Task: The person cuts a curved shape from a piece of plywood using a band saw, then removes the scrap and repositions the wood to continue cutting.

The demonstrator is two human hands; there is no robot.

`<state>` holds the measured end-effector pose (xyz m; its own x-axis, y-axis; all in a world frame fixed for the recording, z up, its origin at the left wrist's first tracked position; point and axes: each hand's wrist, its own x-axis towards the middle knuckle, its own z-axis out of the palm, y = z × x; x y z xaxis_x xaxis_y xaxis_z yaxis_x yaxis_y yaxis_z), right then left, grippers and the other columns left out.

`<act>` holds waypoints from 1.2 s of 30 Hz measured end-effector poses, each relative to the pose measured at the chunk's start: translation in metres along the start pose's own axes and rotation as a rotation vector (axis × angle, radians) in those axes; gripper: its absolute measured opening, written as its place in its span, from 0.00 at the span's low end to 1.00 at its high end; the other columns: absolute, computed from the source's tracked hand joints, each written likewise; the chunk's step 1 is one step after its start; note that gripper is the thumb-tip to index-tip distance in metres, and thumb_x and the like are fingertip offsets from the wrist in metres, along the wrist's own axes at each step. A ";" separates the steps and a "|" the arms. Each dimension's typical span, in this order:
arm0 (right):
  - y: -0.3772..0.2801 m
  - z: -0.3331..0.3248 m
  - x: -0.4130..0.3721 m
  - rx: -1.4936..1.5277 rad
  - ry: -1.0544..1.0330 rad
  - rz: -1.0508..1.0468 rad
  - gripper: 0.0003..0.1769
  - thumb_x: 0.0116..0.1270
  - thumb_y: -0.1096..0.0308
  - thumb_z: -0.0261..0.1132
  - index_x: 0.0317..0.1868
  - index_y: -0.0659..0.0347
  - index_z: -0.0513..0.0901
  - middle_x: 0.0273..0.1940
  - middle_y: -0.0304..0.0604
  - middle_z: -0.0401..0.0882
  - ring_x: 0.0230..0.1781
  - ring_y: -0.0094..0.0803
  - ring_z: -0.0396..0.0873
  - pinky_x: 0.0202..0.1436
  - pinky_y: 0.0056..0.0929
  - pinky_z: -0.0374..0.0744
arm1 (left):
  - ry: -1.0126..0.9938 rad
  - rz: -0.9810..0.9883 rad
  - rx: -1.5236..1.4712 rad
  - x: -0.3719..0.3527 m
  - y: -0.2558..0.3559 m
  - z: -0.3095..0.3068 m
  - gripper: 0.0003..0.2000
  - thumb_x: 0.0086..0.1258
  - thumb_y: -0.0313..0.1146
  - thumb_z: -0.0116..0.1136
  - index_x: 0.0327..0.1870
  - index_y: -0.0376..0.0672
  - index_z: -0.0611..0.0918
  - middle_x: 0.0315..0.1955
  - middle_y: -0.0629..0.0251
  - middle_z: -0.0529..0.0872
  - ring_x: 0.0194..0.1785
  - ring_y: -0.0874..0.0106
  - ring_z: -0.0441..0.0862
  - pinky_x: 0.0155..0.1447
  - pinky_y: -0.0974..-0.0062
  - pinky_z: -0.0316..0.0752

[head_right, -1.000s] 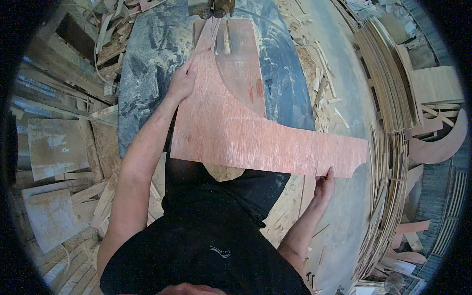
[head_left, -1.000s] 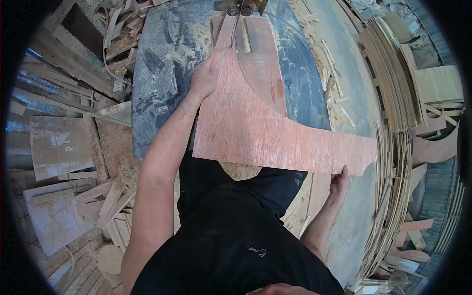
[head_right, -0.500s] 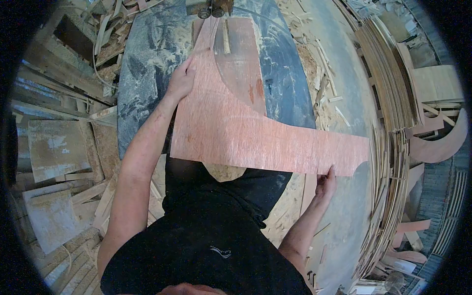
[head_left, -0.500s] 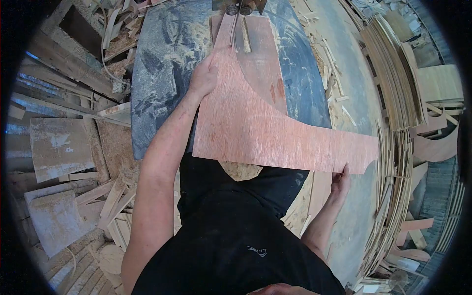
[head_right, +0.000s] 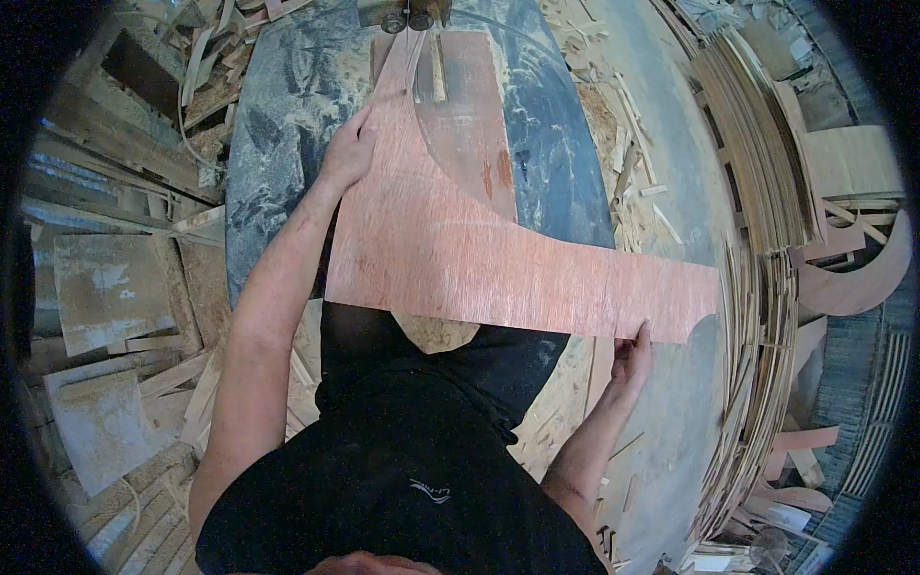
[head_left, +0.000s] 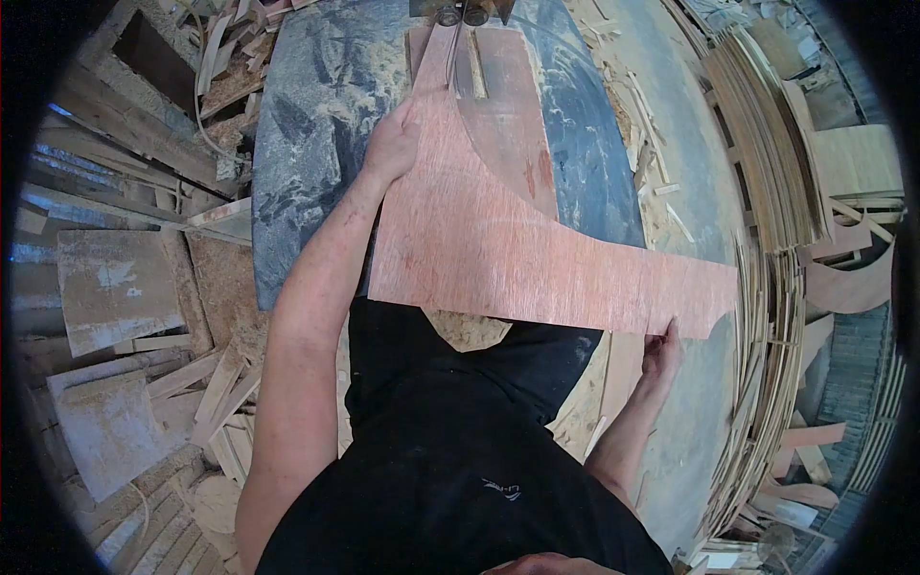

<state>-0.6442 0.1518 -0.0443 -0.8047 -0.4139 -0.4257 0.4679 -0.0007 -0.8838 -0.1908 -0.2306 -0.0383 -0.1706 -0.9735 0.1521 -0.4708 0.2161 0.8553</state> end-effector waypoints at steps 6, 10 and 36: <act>0.004 -0.005 0.004 0.049 -0.024 -0.004 0.22 0.77 0.61 0.60 0.61 0.71 0.73 0.54 0.53 0.80 0.51 0.42 0.82 0.49 0.41 0.86 | 0.003 -0.016 -0.018 0.004 -0.004 0.002 0.25 0.75 0.38 0.50 0.70 0.33 0.71 0.64 0.45 0.78 0.69 0.57 0.75 0.72 0.67 0.66; 0.010 -0.016 0.015 0.082 -0.053 0.008 0.23 0.77 0.62 0.59 0.62 0.72 0.72 0.57 0.54 0.79 0.54 0.44 0.81 0.52 0.43 0.86 | -0.024 -0.019 0.003 0.004 -0.001 -0.002 0.25 0.75 0.37 0.50 0.69 0.32 0.71 0.64 0.45 0.78 0.69 0.57 0.75 0.72 0.67 0.66; 0.014 -0.012 0.007 0.064 -0.028 0.006 0.23 0.77 0.60 0.60 0.62 0.70 0.72 0.57 0.52 0.80 0.54 0.42 0.82 0.54 0.43 0.85 | -0.212 0.185 0.388 -0.210 0.012 -0.054 0.58 0.37 0.58 0.80 0.72 0.35 0.68 0.78 0.43 0.54 0.75 0.47 0.62 0.74 0.53 0.61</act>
<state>-0.6473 0.1595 -0.0619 -0.7915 -0.4392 -0.4250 0.4961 -0.0556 -0.8665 -0.1140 -0.0273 -0.0332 -0.4359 -0.8881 0.1458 -0.6974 0.4357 0.5690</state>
